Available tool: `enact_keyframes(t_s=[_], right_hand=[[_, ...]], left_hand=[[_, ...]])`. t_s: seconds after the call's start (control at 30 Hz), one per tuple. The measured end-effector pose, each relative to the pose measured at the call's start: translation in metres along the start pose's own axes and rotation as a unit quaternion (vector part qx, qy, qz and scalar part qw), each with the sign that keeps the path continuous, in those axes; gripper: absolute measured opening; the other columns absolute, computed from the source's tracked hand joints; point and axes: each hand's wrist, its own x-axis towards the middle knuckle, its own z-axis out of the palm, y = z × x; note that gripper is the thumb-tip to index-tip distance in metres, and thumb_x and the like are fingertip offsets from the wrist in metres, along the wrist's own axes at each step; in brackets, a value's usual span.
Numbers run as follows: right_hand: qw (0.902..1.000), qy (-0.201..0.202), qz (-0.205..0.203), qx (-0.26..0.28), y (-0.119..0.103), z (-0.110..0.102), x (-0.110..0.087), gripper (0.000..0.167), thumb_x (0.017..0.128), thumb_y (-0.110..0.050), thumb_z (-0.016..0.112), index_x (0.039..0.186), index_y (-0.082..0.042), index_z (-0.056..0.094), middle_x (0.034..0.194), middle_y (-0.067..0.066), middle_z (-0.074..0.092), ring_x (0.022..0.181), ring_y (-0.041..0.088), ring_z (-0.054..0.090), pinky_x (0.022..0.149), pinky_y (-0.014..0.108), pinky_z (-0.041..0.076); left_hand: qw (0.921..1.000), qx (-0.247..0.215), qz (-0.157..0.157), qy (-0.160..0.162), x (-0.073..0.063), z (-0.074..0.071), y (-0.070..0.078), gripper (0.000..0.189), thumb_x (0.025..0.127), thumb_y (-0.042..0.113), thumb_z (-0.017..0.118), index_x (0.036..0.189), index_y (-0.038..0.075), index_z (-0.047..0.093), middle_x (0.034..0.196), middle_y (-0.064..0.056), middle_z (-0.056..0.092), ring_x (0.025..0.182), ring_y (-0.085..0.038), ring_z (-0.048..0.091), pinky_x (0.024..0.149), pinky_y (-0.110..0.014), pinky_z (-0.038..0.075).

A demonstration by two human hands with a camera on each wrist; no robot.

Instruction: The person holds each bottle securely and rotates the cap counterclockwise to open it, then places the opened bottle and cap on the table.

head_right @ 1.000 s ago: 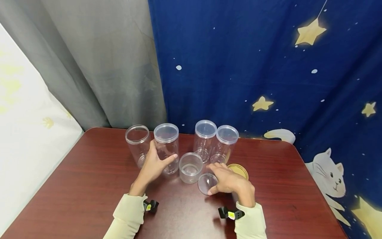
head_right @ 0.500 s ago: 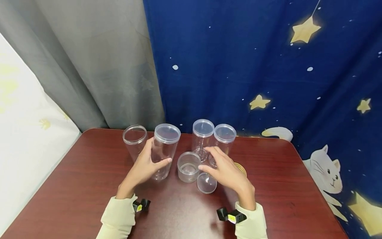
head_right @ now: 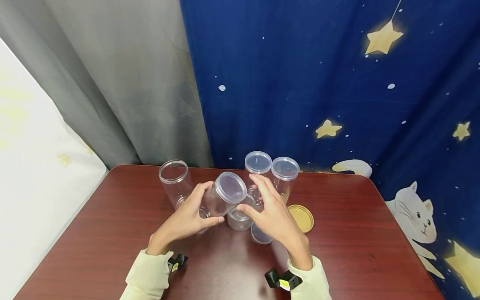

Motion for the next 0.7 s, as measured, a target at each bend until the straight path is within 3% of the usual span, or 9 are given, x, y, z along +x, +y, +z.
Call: enact_keyframes(t_s=[0.17,0.37,0.7], right_hand=[[0.9997,-0.012,0.018,-0.012,-0.006,0.008,-0.002,0.075,0.083,-0.033,0.080,0.146,-0.012,0.045,0.140,0.006,0.052,0.107,0.017,0.060,0.083,0.037,0.054],[0.9980,-0.010,0.033,-0.052,-0.008,0.016,-0.005,0.079,0.079,-0.040,0.081,0.144,-0.010,0.048,0.130,0.003,0.057,0.093,0.014,0.058,0.078,0.035,0.054],[0.9965,0.017,0.034,-0.074,-0.013,0.022,-0.007,0.078,0.075,-0.047,0.083,0.139,-0.013,0.054,0.121,-0.001,0.060,0.096,0.014,0.057,0.077,0.034,0.050]], left_hand=[[0.9995,0.024,0.021,-0.003,-0.001,0.004,-0.001,0.088,0.072,0.033,0.088,0.143,0.014,0.040,0.125,-0.002,0.053,0.112,-0.015,0.054,0.098,-0.038,0.048],[0.9974,0.065,0.032,0.002,-0.004,0.009,-0.002,0.088,0.069,0.035,0.089,0.139,0.009,0.043,0.128,-0.006,0.058,0.114,-0.022,0.057,0.099,-0.043,0.046],[0.9901,0.121,0.067,0.022,-0.004,0.015,-0.001,0.084,0.067,0.034,0.089,0.133,0.008,0.045,0.120,-0.004,0.062,0.105,-0.018,0.060,0.093,-0.041,0.047]])
